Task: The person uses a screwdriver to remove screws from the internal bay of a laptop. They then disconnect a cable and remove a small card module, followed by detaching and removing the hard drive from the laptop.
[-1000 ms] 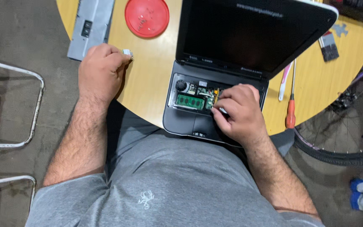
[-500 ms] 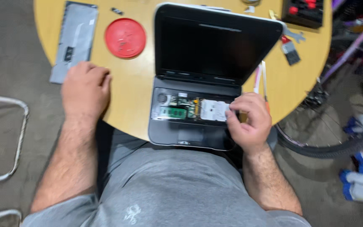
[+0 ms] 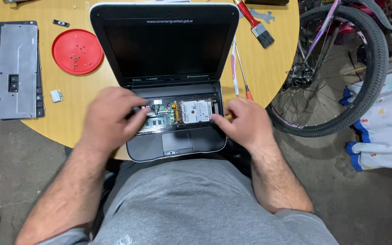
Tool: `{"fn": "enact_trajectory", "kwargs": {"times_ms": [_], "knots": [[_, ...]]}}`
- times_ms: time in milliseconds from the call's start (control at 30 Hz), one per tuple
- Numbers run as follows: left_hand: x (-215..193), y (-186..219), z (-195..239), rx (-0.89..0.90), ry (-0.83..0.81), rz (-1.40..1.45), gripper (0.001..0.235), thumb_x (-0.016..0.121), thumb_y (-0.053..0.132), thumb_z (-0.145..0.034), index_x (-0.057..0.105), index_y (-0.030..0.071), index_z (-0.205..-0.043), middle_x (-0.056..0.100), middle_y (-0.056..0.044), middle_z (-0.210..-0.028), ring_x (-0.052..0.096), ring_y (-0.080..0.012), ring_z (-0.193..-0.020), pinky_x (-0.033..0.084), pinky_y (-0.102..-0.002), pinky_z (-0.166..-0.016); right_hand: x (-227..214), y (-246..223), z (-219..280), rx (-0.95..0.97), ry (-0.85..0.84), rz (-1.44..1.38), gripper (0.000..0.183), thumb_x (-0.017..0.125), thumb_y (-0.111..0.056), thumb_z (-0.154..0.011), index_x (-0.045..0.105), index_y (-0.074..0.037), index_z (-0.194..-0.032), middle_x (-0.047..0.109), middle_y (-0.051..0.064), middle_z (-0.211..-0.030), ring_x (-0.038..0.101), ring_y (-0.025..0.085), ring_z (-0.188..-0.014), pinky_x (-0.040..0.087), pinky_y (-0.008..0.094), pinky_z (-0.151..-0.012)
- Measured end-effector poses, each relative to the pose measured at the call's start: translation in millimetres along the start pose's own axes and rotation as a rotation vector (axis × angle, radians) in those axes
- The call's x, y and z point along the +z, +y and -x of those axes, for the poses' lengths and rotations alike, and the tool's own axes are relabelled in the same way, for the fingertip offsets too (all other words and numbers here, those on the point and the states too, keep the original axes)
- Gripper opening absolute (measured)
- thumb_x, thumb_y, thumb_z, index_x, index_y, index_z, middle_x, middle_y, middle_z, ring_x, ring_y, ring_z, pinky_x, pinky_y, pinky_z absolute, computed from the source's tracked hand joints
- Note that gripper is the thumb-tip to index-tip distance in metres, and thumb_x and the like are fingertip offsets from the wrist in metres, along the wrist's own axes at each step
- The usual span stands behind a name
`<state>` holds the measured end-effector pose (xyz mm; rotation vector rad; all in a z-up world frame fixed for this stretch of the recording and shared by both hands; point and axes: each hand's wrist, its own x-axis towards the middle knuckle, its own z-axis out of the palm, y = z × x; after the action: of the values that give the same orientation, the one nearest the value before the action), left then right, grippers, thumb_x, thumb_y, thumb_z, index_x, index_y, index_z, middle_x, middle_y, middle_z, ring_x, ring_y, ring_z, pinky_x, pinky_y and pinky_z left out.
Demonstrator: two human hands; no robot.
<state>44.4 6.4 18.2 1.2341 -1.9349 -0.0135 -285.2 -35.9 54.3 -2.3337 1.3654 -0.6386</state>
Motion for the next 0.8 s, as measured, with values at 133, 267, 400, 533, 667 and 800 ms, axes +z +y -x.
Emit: {"fn": "enact_trajectory", "kwargs": {"times_ms": [133,267,400,533,667,800], "knots": [[26,8,0,0.001,0.001,0.056,0.004,0.078,0.015,-0.090,0.078,0.016,-0.094,0.068,-0.003,-0.082,0.069,-0.0252,-0.082,0.055,-0.035,-0.081,0,-23,-25,0.206,-0.258,0.199,0.039,0.070,-0.048,-0.090,0.065,-0.011,-0.081,0.068,0.017,-0.078,0.070,0.042,-0.087,0.054,0.052,-0.077],[27,9,0,-0.045,-0.049,0.103,0.002,0.076,0.015,-0.091,0.075,0.016,-0.091,0.067,-0.003,-0.079,0.069,-0.0252,-0.079,0.056,-0.036,-0.077,-1,-24,-39,0.294,-0.470,0.329,0.037,0.060,-0.047,-0.096,0.067,-0.013,-0.082,0.071,0.018,-0.080,0.073,0.042,-0.091,0.056,0.052,-0.079],[34,1,4,-0.012,-0.056,0.082,0.005,0.075,0.020,-0.092,0.072,0.019,-0.088,0.062,0.000,-0.076,0.066,-0.0220,-0.075,0.054,-0.034,-0.073,5,-17,-44,0.304,-0.508,0.361,0.036,0.054,-0.044,-0.097,0.072,-0.014,-0.087,0.073,0.017,-0.085,0.072,0.043,-0.096,0.057,0.054,-0.084],[24,8,-2,-0.018,-0.110,0.045,0.008,0.076,0.024,-0.093,0.071,0.018,-0.089,0.062,-0.002,-0.078,0.066,-0.0229,-0.076,0.054,-0.035,-0.072,13,-11,-40,0.161,-0.433,0.446,0.035,0.055,-0.042,-0.096,0.071,-0.018,-0.076,0.070,0.010,-0.070,0.074,0.035,-0.083,0.059,0.045,-0.076],[11,18,-13,-0.032,-0.276,-0.001,0.029,0.086,0.036,-0.082,0.075,0.012,-0.095,0.067,-0.007,-0.082,0.069,-0.0261,-0.081,0.056,-0.039,-0.075,13,-6,-35,0.161,-0.313,0.224,0.029,0.062,-0.033,-0.091,0.066,-0.014,-0.069,0.063,0.013,-0.062,0.070,0.039,-0.075,0.056,0.046,-0.069],[6,24,-18,-0.072,-0.421,-0.110,0.040,0.088,0.046,-0.078,0.077,0.014,-0.099,0.068,-0.004,-0.085,0.069,-0.0217,-0.084,0.056,-0.035,-0.076,41,52,-22,0.244,-0.221,-0.141,0.027,0.068,-0.028,-0.088,0.065,-0.016,-0.065,0.052,0.005,-0.048,0.059,0.022,-0.059,0.051,0.033,-0.062]]}}
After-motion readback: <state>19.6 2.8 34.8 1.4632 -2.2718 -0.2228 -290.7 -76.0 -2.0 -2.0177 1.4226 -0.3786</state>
